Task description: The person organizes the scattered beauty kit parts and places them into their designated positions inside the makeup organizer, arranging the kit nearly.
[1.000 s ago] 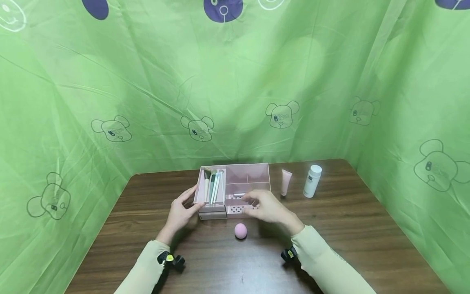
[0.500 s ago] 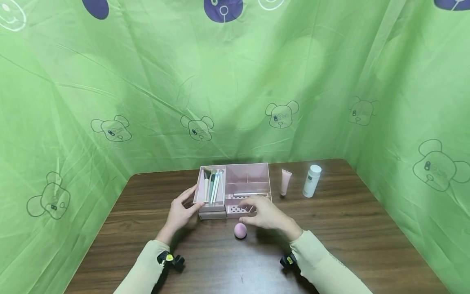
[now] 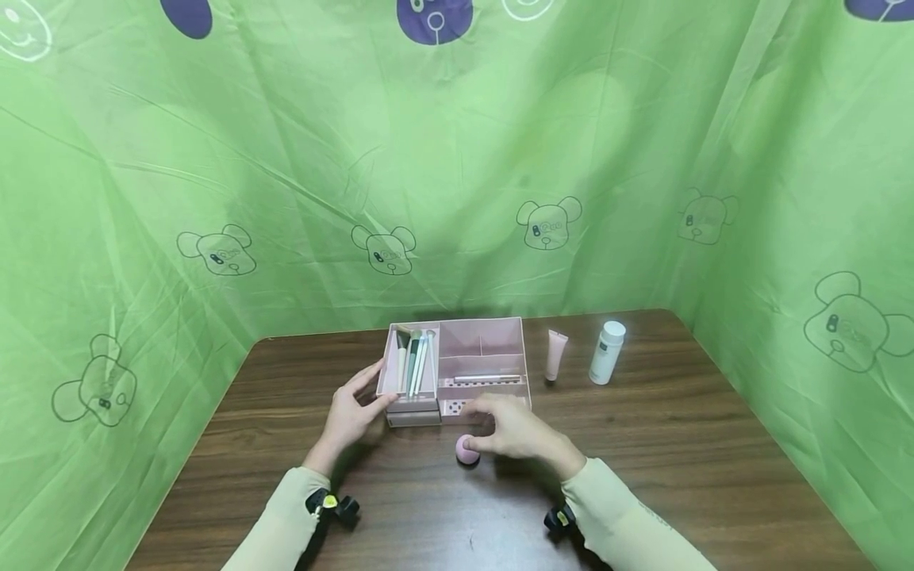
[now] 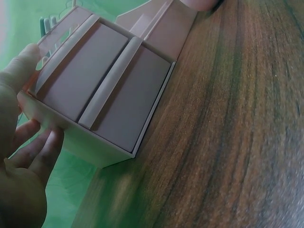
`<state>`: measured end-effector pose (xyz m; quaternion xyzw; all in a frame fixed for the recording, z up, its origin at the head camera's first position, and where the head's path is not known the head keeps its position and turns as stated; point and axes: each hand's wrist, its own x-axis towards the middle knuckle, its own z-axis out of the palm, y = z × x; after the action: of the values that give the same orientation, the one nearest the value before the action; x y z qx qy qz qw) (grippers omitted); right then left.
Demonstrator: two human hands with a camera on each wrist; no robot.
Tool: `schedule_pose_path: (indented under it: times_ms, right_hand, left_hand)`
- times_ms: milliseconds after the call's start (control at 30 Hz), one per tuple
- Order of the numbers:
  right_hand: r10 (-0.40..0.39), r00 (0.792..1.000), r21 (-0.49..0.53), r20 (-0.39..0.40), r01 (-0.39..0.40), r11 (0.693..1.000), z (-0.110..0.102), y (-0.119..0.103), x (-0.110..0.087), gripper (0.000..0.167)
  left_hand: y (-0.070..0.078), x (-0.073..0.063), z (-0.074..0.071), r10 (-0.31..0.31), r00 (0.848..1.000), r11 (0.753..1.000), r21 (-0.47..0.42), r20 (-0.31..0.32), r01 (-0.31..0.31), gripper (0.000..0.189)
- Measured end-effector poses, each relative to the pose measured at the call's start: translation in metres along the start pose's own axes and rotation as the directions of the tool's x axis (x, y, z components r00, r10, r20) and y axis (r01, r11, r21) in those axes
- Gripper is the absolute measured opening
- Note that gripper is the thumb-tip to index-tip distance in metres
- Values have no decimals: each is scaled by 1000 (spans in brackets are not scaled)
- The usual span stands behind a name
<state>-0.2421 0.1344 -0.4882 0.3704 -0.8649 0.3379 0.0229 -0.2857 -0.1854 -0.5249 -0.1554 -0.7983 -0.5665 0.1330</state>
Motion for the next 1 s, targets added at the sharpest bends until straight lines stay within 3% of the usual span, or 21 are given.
schedule_pose_path:
  times_ms: [233,633,1000]
  right_hand:
    - [-3,1000,42,27,2,999,9,3,-3,39]
    - [-38,999,-2,31,38,999,19,5,-5,30]
    - [-6,1000,3,20,5,1000,26,7,-5,28]
  left_hand:
    - [-1,-1,0,-15,1000,1000,14,-7,15,66]
    - [2,-1,1,16,1000,1000,10,-8,-16,66]
    - [2,0,1,5,1000,1000,12,-7,-5,66]
